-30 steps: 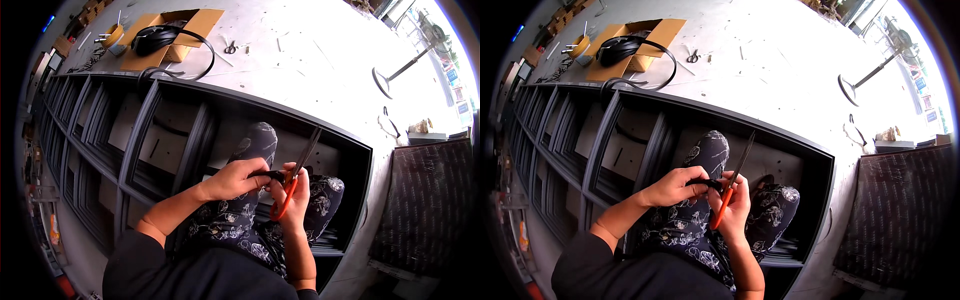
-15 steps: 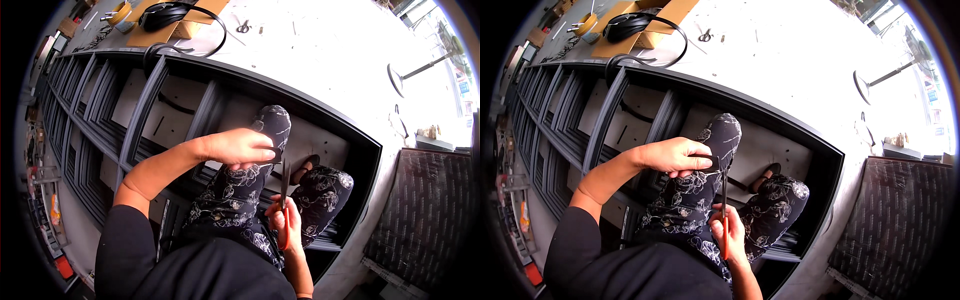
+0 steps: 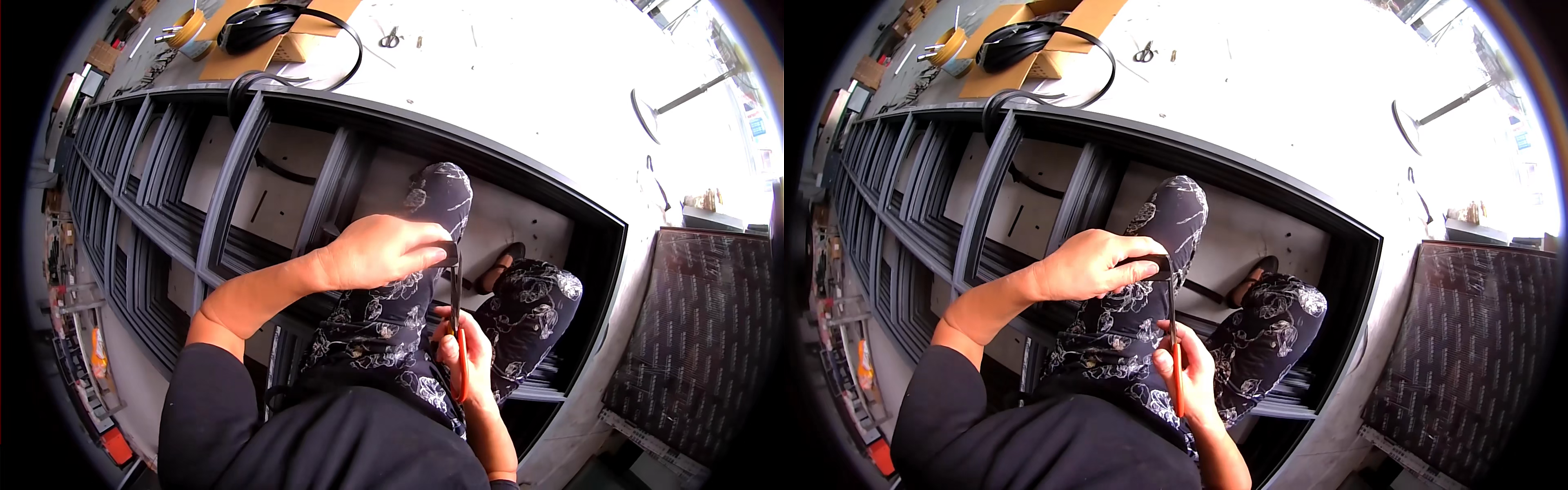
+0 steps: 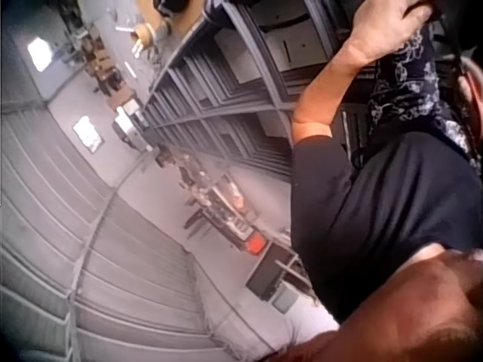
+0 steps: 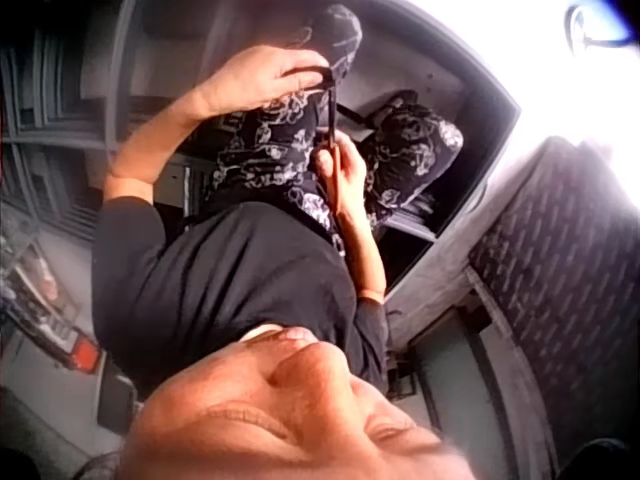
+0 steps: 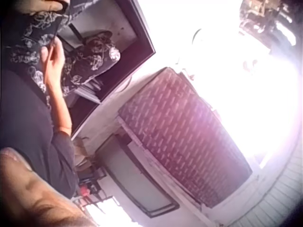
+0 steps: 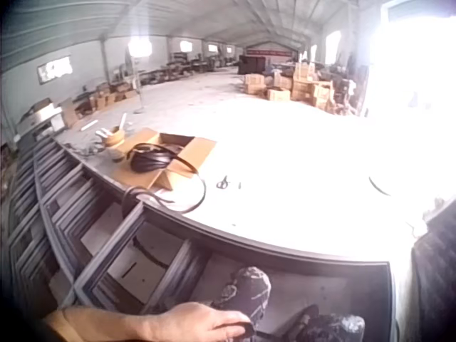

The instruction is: The person applies sealing strips into the grooves of metal frames, using shears to cut the strips to length.

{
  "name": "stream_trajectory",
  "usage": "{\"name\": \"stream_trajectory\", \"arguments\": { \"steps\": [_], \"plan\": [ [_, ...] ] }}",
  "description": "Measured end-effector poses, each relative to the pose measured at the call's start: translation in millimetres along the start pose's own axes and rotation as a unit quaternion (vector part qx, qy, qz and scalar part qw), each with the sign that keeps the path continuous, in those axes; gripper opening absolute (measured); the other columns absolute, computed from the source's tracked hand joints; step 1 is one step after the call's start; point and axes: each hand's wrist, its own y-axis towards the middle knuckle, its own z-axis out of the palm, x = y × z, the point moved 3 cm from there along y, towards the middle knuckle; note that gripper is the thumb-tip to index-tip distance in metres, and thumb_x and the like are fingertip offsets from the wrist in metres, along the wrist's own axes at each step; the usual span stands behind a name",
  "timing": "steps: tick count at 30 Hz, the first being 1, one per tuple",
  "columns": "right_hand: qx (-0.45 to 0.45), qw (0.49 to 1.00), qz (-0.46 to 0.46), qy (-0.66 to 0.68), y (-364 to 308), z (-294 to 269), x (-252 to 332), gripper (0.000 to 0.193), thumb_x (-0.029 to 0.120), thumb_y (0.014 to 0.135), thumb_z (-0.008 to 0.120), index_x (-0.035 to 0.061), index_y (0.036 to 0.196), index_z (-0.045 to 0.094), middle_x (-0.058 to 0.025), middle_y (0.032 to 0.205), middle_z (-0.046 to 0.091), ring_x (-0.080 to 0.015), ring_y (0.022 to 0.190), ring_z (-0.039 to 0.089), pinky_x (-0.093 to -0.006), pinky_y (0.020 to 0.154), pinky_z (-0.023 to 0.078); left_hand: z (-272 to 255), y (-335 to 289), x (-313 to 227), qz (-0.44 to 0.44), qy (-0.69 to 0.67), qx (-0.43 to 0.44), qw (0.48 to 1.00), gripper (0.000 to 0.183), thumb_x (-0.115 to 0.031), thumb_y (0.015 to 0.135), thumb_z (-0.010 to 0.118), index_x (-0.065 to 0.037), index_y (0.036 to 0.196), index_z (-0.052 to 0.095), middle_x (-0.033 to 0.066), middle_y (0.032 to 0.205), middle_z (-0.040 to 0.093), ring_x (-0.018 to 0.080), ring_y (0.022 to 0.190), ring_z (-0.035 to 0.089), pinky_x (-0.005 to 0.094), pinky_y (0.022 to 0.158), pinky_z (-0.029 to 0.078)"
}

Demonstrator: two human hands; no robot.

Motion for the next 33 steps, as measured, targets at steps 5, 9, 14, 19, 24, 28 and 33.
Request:
{"name": "stream_trajectory", "arguments": {
  "steps": [5,9,14,19,24,28,33],
  "plan": [
    [-0.011,0.999,0.043,0.002,-2,-7,-7,0.041,0.030,0.090,0.072,-0.0006,0.115,0.061,0.0044,0.078,0.051,-0.0038,0.070,0.047,-0.0194,0.064,0.040,-1,2,-7,-0.024,-0.045,0.029,0.998,0.030,-0.026,0.097,0.058,-0.008,0.120,0.063,0.0047,0.069,0.065,0.0101,0.057,0.061,0.0260,0.051,0.049],
    [-0.029,0.997,0.059,-0.032,-3,-11,-8,0.038,0.027,0.087,0.076,-0.0005,0.110,0.064,0.0054,0.073,0.050,-0.0039,0.066,0.045,-0.0195,0.061,0.040,2,3,-2,-0.079,-0.145,0.071,0.984,0.027,-0.022,0.098,0.056,-0.003,0.116,0.063,0.0032,0.073,0.065,0.0080,0.060,0.060,0.0243,0.053,0.049],
    [-0.022,0.993,0.012,-0.113,2,-14,7,0.036,0.024,0.086,0.076,-0.0016,0.108,0.064,0.0049,0.072,0.050,-0.0035,0.063,0.044,-0.0192,0.057,0.038,9,10,3,-0.032,-0.218,0.097,0.970,0.022,-0.021,0.099,0.055,-0.001,0.104,0.063,0.0016,0.074,0.063,0.0058,0.058,0.055,0.0217,0.054,0.047],
    [-0.023,0.989,-0.042,-0.143,5,-18,11,0.041,0.025,0.085,0.077,-0.0036,0.110,0.063,0.0049,0.072,0.048,-0.0045,0.064,0.044,-0.0196,0.059,0.037,8,11,-2,-0.021,-0.205,0.127,0.970,0.020,-0.020,0.100,0.054,-0.001,0.100,0.062,-0.0009,0.071,0.059,0.0041,0.057,0.050,0.0208,0.053,0.043],
    [-0.031,0.978,-0.085,-0.188,8,-24,7,0.046,0.031,0.081,0.080,-0.0029,0.108,0.063,0.0030,0.072,0.049,-0.0061,0.064,0.045,-0.0212,0.060,0.039,13,12,-4,-0.014,-0.211,0.143,0.967,0.020,-0.020,0.100,0.054,-0.002,0.102,0.063,-0.0019,0.070,0.056,0.0033,0.058,0.048,0.0206,0.052,0.042],
    [-0.025,0.972,-0.091,-0.214,8,-25,12,0.044,0.032,0.080,0.081,-0.0015,0.102,0.064,0.0016,0.067,0.049,-0.0070,0.060,0.046,-0.0221,0.057,0.040,16,14,0,-0.070,-0.280,0.178,0.941,0.021,-0.020,0.100,0.054,-0.002,0.103,0.064,-0.0033,0.070,0.055,0.0020,0.058,0.046,0.0186,0.051,0.040],
    [-0.018,0.960,-0.118,-0.252,6,-29,15,0.042,0.033,0.079,0.081,-0.0011,0.097,0.063,0.0008,0.064,0.049,-0.0077,0.056,0.045,-0.0227,0.053,0.040,16,16,-1,-0.079,-0.299,0.206,0.928,0.021,-0.021,0.100,0.054,-0.002,0.101,0.064,-0.0046,0.070,0.053,0.0013,0.057,0.045,0.0172,0.050,0.039]
  ]
}}
